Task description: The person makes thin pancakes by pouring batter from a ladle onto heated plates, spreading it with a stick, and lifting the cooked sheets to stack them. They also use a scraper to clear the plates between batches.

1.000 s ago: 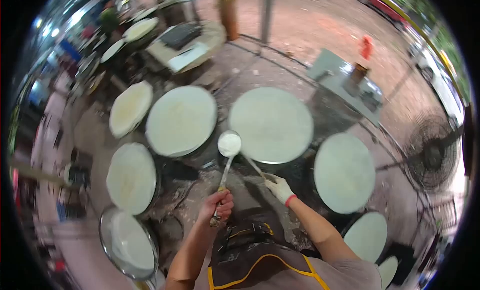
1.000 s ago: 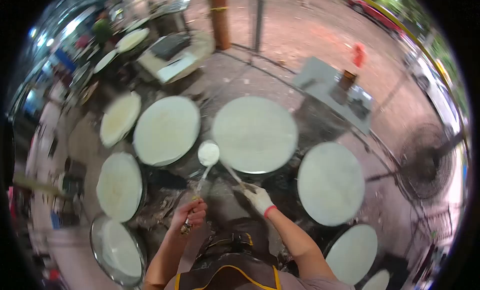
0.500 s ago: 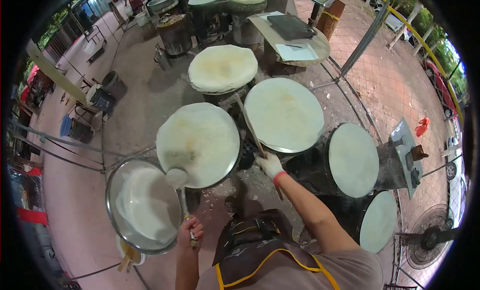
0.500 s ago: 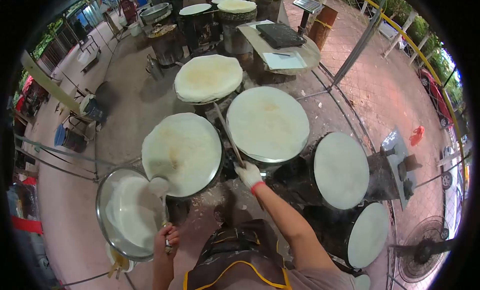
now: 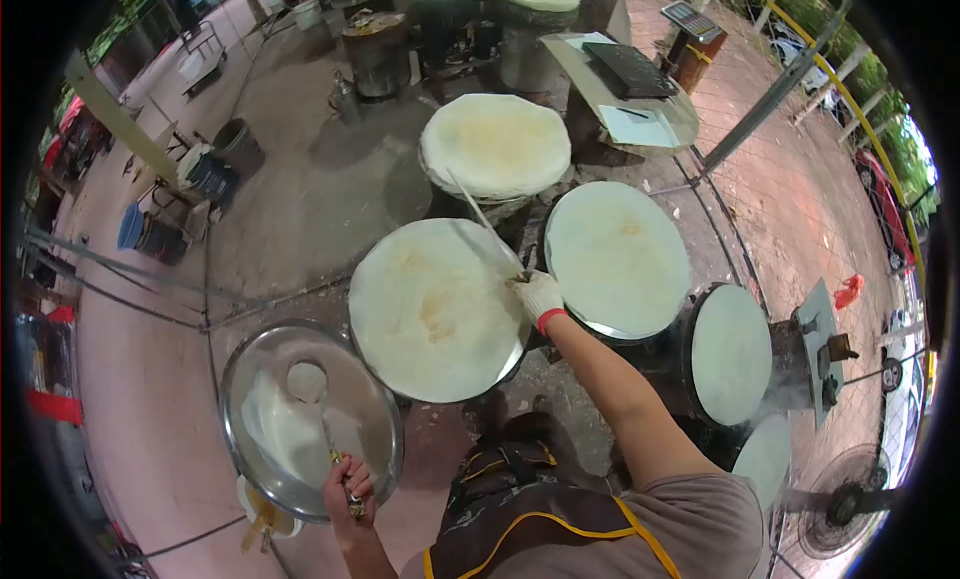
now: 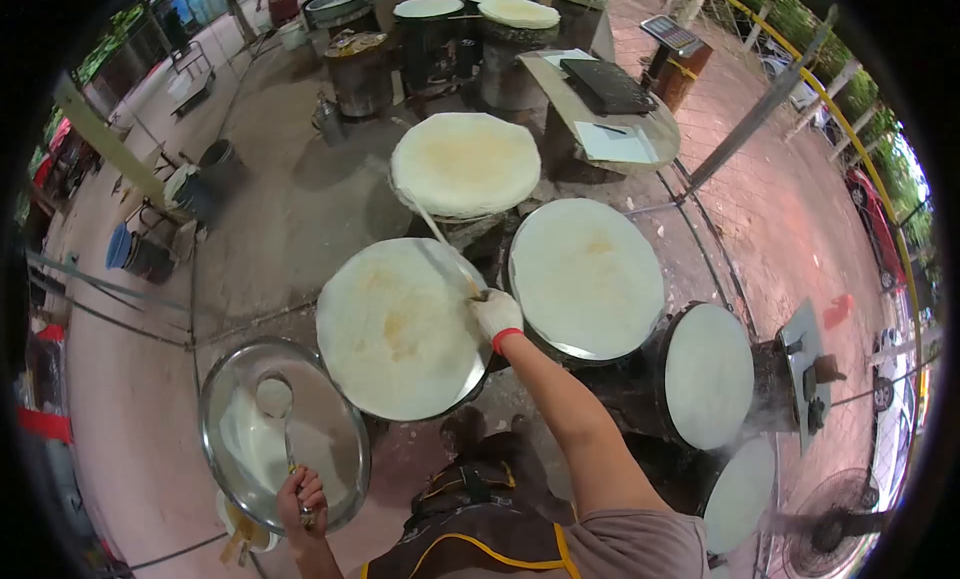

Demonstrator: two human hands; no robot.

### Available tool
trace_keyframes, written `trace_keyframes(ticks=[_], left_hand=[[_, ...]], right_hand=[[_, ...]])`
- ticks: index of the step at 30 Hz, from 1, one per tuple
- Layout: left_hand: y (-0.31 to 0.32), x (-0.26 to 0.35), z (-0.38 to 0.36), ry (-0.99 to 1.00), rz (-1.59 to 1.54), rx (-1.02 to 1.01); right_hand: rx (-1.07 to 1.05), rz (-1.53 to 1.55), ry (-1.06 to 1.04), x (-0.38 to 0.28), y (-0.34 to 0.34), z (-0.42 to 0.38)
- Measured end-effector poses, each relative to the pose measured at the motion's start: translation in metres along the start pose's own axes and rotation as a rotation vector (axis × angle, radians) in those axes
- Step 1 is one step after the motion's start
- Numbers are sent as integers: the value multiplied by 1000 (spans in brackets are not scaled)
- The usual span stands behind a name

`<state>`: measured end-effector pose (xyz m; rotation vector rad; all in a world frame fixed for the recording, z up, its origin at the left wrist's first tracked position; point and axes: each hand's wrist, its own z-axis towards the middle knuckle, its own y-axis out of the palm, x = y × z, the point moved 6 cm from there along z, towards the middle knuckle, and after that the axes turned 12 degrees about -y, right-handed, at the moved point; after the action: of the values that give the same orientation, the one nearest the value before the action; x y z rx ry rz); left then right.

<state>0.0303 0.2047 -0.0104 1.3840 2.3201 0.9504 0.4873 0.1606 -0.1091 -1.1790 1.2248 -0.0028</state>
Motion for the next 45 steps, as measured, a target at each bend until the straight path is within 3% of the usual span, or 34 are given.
trace_keyframes(ticks=[4, 5, 8, 9, 11, 12, 14, 17, 18, 20, 22, 25, 28, 35, 38, 41, 42, 45], left_hand=[[5, -4, 8, -54, -39, -146], [11, -7, 12, -75, -54, -188], [32, -23, 12, -73, -2, 27], [37, -29, 17, -97, 27, 11], [46, -38, 23, -129, 68, -15], [55, -46, 27, -135, 30, -28], [69, -60, 35, -131, 70, -26], [97, -90, 40, -128, 84, -25], [106, -101, 42, -129, 83, -23], [119, -117, 46, -140, 131, -39], [125, -127, 51, -146, 137, -77], [140, -147, 55, -157, 103, -116], [165, -169, 40, -164, 150, -63], [189, -185, 20, -110, 246, -34], [178, -175, 25, -159, 215, -125], [147, -149, 41, -272, 163, -192], [138, -143, 43, -308, 151, -197], [140, -139, 35, -264, 148, -160]], right_hand=[[-1, 406, 31, -47, -19, -15], [92, 324, -31, -42, -17, -10], [63, 262, 39, -58, -57, -25], [98, 339, 43, -64, -88, -33], [263, 750, -14, -8, -104, -27], [376, 844, 100, 18, -125, -31], [400, 808, 185, 73, -181, -43], [675, 764, 301, 201, -219, -52], [632, 594, 369, 189, -251, -67], [586, 434, 453, 258, -249, -60], [510, 294, 486, 280, -255, -60], [476, 171, 461, 300, -262, -59], [661, 187, 513, 319, -277, -59], [939, 864, 367, 349, -248, -55], [736, 784, 616, 320, -253, -70], [573, 438, 396, 364, -211, -51], [505, 315, 404, 335, -221, -58], [600, 237, 444, 315, -229, -52]])
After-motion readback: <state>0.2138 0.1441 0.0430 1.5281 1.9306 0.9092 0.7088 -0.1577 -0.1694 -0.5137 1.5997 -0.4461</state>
